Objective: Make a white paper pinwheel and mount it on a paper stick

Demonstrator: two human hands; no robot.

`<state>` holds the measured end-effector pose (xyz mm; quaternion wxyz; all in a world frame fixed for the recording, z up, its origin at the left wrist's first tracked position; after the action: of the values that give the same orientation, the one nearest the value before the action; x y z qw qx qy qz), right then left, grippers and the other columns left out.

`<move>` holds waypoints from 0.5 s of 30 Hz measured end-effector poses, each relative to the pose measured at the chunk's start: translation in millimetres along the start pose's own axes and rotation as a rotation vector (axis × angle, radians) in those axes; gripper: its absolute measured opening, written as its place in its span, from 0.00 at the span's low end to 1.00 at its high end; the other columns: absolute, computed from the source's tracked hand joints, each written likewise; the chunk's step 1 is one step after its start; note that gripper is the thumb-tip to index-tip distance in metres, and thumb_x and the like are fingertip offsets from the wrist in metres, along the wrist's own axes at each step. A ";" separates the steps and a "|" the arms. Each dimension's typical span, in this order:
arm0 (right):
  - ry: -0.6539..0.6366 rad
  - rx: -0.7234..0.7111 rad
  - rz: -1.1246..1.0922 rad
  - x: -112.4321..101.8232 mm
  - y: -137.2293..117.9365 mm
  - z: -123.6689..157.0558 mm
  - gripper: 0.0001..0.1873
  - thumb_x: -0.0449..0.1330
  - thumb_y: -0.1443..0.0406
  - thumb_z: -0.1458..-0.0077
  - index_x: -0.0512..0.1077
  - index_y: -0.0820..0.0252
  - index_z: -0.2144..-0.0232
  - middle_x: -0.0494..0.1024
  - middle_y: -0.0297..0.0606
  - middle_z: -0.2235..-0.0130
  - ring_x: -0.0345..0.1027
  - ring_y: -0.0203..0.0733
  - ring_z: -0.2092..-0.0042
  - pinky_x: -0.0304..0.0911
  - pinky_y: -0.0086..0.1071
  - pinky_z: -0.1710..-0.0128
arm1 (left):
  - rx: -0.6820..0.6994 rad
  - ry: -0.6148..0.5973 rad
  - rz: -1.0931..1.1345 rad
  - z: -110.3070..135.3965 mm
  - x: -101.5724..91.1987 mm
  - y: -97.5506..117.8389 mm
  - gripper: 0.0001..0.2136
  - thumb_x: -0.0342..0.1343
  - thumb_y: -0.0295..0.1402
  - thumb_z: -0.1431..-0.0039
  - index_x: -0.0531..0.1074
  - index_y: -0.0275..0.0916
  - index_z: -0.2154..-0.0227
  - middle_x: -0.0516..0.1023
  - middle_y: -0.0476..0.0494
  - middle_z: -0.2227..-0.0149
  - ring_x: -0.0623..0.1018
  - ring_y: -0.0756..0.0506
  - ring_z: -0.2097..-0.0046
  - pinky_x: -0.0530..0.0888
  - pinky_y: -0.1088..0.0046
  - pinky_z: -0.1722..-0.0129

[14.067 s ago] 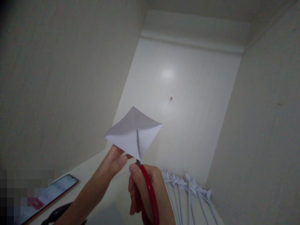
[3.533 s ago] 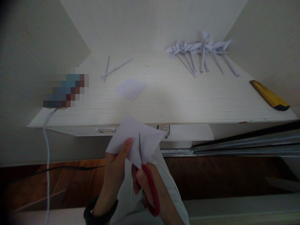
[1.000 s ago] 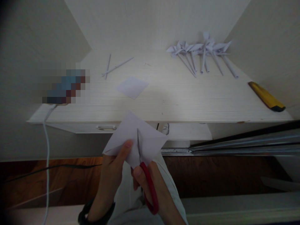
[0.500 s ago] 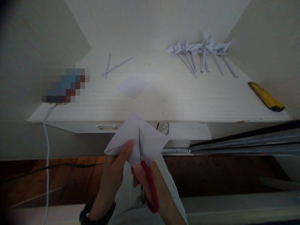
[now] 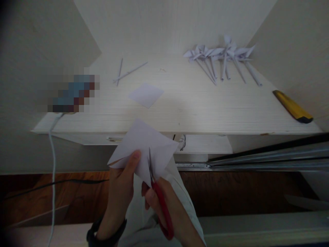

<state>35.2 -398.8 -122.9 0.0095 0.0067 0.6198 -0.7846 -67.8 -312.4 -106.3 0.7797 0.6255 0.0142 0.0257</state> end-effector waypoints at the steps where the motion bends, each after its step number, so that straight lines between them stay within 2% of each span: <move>1: -0.050 0.008 -0.042 1.6 2.9 1.7 0.29 0.45 0.39 0.41 0.67 0.56 0.70 0.71 0.38 0.70 0.64 0.42 0.69 0.61 0.34 0.68 | -0.006 0.023 0.030 -1.7 -2.1 0.5 0.06 0.62 0.36 0.47 0.79 0.39 0.72 0.83 0.48 0.70 0.81 0.46 0.67 0.77 0.75 0.68; 4: -0.181 0.003 -0.092 2.6 12.8 7.0 0.31 0.47 0.37 0.44 0.67 0.56 0.69 0.67 0.35 0.71 0.60 0.39 0.71 0.59 0.32 0.70 | -0.021 0.083 0.114 -7.2 -10.1 -0.3 0.06 0.62 0.36 0.48 0.79 0.40 0.70 0.84 0.48 0.67 0.81 0.46 0.63 0.78 0.75 0.63; 7: -0.187 0.013 -0.050 -5.0 21.6 9.6 0.33 0.47 0.35 0.46 0.66 0.58 0.71 0.66 0.35 0.72 0.59 0.39 0.70 0.58 0.33 0.69 | -0.034 0.105 0.159 -13.1 -18.3 -5.5 0.09 0.64 0.39 0.49 0.80 0.38 0.68 0.84 0.46 0.65 0.81 0.45 0.62 0.77 0.74 0.62; 11: -0.136 -0.007 -0.082 -17.0 22.5 5.3 0.31 0.47 0.37 0.44 0.64 0.58 0.74 0.64 0.34 0.74 0.57 0.39 0.72 0.55 0.33 0.71 | -0.046 0.104 0.230 -19.1 -26.1 -13.7 0.13 0.67 0.40 0.53 0.80 0.38 0.66 0.84 0.47 0.65 0.81 0.47 0.63 0.77 0.77 0.64; 15: 0.037 -0.140 -0.169 -33.3 16.8 -5.5 0.27 0.47 0.43 0.40 0.67 0.57 0.74 0.65 0.35 0.74 0.59 0.41 0.71 0.56 0.35 0.68 | -0.133 0.034 0.263 -20.7 -26.1 -19.2 0.14 0.71 0.38 0.59 0.79 0.37 0.70 0.83 0.48 0.69 0.80 0.49 0.68 0.75 0.80 0.70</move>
<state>68.8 -397.2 -139.8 -0.0676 -0.0318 0.6714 -0.7373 -94.6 -297.9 -129.8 0.8090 0.5682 -0.0564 0.1393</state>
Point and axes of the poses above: each hand's wrist, its own z-axis away from the middle knuckle, its own x-axis out of the palm, y = z × x, the point moved 5 cm from there along -z, towards the middle knuckle
